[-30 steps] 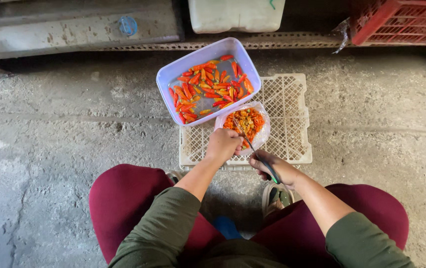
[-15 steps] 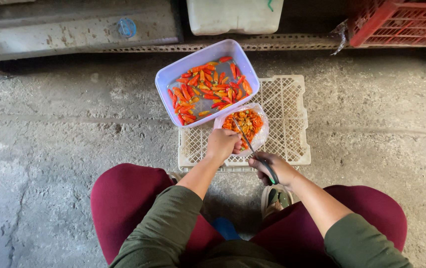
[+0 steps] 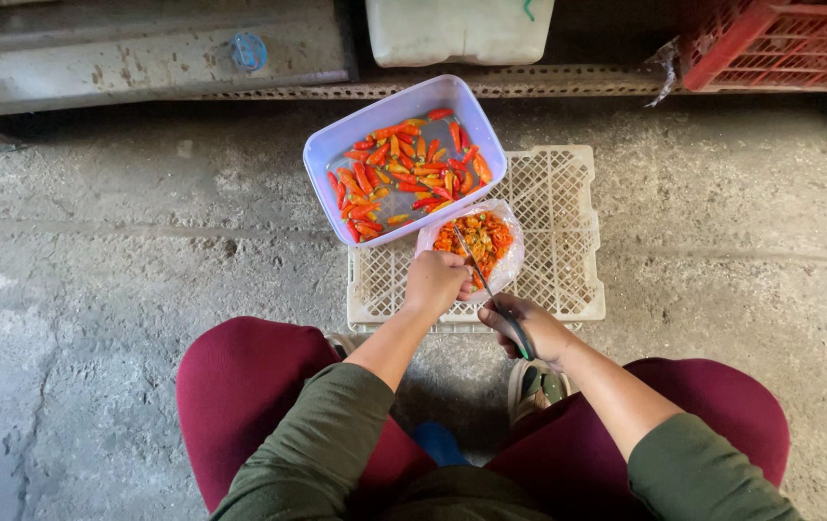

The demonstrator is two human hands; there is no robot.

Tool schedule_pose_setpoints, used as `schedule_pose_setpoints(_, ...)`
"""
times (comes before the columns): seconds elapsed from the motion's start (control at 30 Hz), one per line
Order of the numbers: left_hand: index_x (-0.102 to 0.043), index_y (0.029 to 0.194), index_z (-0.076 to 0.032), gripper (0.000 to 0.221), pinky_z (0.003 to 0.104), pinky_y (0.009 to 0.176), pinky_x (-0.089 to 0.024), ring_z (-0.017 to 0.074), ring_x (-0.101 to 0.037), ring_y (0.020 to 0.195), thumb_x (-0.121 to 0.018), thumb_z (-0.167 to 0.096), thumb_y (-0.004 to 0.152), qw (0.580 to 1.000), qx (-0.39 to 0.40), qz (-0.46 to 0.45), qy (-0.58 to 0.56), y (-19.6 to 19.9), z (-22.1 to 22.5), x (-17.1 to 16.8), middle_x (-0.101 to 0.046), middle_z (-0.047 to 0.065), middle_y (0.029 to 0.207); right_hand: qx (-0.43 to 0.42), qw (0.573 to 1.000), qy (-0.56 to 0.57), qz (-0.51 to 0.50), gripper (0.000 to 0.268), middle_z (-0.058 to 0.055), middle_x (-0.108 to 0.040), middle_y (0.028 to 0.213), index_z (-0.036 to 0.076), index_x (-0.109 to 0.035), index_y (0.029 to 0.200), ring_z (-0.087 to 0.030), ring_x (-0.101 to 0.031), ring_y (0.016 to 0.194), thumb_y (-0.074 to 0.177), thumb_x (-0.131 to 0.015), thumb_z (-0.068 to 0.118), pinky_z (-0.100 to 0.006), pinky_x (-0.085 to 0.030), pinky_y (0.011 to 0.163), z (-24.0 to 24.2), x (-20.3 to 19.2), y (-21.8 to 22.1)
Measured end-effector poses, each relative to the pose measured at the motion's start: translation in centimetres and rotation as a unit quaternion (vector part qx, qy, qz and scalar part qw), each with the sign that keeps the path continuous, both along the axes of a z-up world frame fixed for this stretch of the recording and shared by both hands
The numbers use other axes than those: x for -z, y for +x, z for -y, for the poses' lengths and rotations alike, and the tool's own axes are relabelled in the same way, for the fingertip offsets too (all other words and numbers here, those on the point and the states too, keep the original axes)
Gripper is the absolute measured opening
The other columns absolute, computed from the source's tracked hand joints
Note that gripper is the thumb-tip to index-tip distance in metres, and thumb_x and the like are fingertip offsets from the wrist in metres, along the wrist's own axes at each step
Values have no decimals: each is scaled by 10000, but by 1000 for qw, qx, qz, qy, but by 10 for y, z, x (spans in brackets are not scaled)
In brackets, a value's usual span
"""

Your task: The person sits on the floor and uses scissors to cut small red chilies into pieces. The cut pieces are placed into a small plastic bag, while whole chilies are kept in a larger container nearby.

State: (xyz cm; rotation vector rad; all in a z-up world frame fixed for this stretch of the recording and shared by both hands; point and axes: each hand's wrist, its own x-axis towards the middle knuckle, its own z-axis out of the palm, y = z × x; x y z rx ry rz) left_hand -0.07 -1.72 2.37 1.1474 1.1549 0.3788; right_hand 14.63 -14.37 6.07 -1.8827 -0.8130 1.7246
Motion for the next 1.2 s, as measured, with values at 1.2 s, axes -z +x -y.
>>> schedule_pose_setpoints(1.2,-734,862,57,158,315,566,-619,175,-739,598,-699,-95,887,997,-3,-57,44,-6,-4,-13,-749,134,716,-46,998,31,-18,483,-8,-564,726,103,-648,1102,-90,-551,603,898,-664,540,-275,-488,554,3,14,7)
